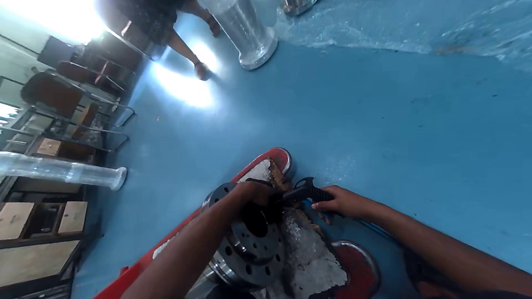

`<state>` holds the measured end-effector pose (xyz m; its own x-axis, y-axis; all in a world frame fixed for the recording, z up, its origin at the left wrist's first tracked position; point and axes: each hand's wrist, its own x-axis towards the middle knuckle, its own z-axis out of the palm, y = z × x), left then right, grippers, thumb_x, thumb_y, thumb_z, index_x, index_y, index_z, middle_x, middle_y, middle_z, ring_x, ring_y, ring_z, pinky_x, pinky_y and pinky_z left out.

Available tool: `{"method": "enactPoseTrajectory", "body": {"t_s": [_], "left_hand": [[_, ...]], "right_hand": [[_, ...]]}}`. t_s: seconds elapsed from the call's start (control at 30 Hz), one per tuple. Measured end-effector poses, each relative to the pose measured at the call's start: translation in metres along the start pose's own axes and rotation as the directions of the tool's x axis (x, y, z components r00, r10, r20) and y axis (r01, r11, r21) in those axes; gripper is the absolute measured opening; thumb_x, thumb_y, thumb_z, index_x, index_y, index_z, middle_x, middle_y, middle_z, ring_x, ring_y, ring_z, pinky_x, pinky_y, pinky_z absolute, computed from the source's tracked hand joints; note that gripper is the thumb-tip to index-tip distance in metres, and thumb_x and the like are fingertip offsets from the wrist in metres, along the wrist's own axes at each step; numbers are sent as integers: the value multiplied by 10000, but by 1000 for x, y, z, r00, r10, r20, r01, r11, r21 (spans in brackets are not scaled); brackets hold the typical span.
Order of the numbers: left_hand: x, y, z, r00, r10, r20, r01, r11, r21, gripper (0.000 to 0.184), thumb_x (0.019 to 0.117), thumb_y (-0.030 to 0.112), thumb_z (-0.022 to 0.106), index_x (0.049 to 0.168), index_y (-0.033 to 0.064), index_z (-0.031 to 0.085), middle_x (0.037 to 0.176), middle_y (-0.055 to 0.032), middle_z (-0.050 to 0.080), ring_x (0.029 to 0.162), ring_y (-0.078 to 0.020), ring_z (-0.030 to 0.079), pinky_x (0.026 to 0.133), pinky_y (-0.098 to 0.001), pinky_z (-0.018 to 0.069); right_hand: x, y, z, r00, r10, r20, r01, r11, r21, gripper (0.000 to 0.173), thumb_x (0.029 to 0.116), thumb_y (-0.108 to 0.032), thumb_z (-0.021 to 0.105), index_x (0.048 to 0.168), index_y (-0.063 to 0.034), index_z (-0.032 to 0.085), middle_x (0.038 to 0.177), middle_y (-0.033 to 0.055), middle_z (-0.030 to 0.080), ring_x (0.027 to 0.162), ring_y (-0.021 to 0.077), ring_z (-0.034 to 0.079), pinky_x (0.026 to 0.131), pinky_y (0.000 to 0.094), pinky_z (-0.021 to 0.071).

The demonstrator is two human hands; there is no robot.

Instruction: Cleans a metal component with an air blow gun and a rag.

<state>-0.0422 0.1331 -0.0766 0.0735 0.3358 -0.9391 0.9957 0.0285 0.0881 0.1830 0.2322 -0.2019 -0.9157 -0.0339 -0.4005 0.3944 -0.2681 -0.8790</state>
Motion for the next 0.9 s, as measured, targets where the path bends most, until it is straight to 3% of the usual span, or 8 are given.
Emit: {"method": "enactPoseTrajectory", "body": {"t_s": [0.03, 0.07, 0.13, 0.2, 0.33, 0.6, 0.73, 0.9], "left_hand": [[-5, 30, -15, 966, -231, 116, 243, 964, -107, 344, 1021, 127, 636, 1355, 51, 625, 1316, -198, 637, 1226, -343, 593, 1060, -549, 421], [-4, 31, -18, 963, -240, 126, 257, 954, -151, 350, 1013, 111, 636, 1353, 28, 619, 1309, -226, 633, 1218, -374, 591, 1047, -580, 416], [24, -20, 4, 997, -60, 42, 66, 983, -169, 389, 973, 180, 681, 1323, 16, 631, 1228, -246, 669, 1140, -407, 646, 949, -652, 488], [38, -41, 13, 994, -108, 8, 107, 971, -215, 442, 954, 193, 707, 1361, 52, 607, 1276, -225, 658, 1200, -404, 624, 991, -681, 460], [30, -39, -1, 981, -185, -62, 161, 945, -284, 438, 967, 101, 659, 1381, -7, 567, 1298, -259, 630, 1228, -410, 605, 1034, -634, 451], [27, -29, -4, 987, -76, -143, 7, 900, -436, 458, 1013, 135, 634, 1440, 13, 521, 1377, -229, 598, 1291, -348, 576, 1104, -571, 419], [22, -25, -4, 992, -85, -89, 27, 855, -518, 506, 1057, 333, 593, 1454, 29, 517, 1387, -216, 597, 1295, -331, 579, 1122, -567, 410], [17, -13, -3, 987, -157, 44, 149, 763, -630, 689, 1077, 585, 359, 1469, 44, 531, 1442, -219, 565, 1360, -343, 527, 1144, -584, 363]], "right_hand": [[-2, -2, 2, 1000, 2, -11, -2, 1000, -17, 192, 1050, -206, 576, 1075, -24, 629, 782, 60, 702, 635, 124, 658, 596, 256, 520], [-5, -6, 5, 1000, 7, -27, -8, 1000, -29, 186, 1051, -194, 575, 1085, -18, 626, 776, 57, 695, 632, 122, 655, 604, 257, 526], [-14, -15, 9, 998, 15, -59, -17, 999, -38, 181, 1054, -176, 576, 1092, -6, 622, 770, 59, 679, 637, 130, 660, 626, 264, 546], [-24, -12, 0, 999, -16, -44, 15, 1000, -4, 180, 1047, -189, 575, 1079, -23, 637, 822, 69, 717, 703, 149, 697, 669, 278, 569], [-39, 2, -13, 1000, 11, 3, -11, 996, 87, 197, 1046, -204, 575, 1096, -24, 637, 889, 106, 743, 765, 197, 736, 710, 305, 607], [-43, 29, 11, 997, 30, 68, -47, 966, 254, 187, 1037, -201, 546, 1101, -39, 613, 884, 92, 732, 777, 200, 737, 728, 324, 620], [-54, 36, 11, 994, 52, 91, -74, 965, 252, 206, 1026, -227, 553, 1101, -48, 620, 892, 92, 742, 771, 204, 740, 730, 331, 623], [-60, 44, 25, 994, 65, 90, -90, 943, 319, 209, 1026, -230, 550, 1097, -42, 609, 878, 95, 738, 762, 204, 738, 720, 330, 622]]}}
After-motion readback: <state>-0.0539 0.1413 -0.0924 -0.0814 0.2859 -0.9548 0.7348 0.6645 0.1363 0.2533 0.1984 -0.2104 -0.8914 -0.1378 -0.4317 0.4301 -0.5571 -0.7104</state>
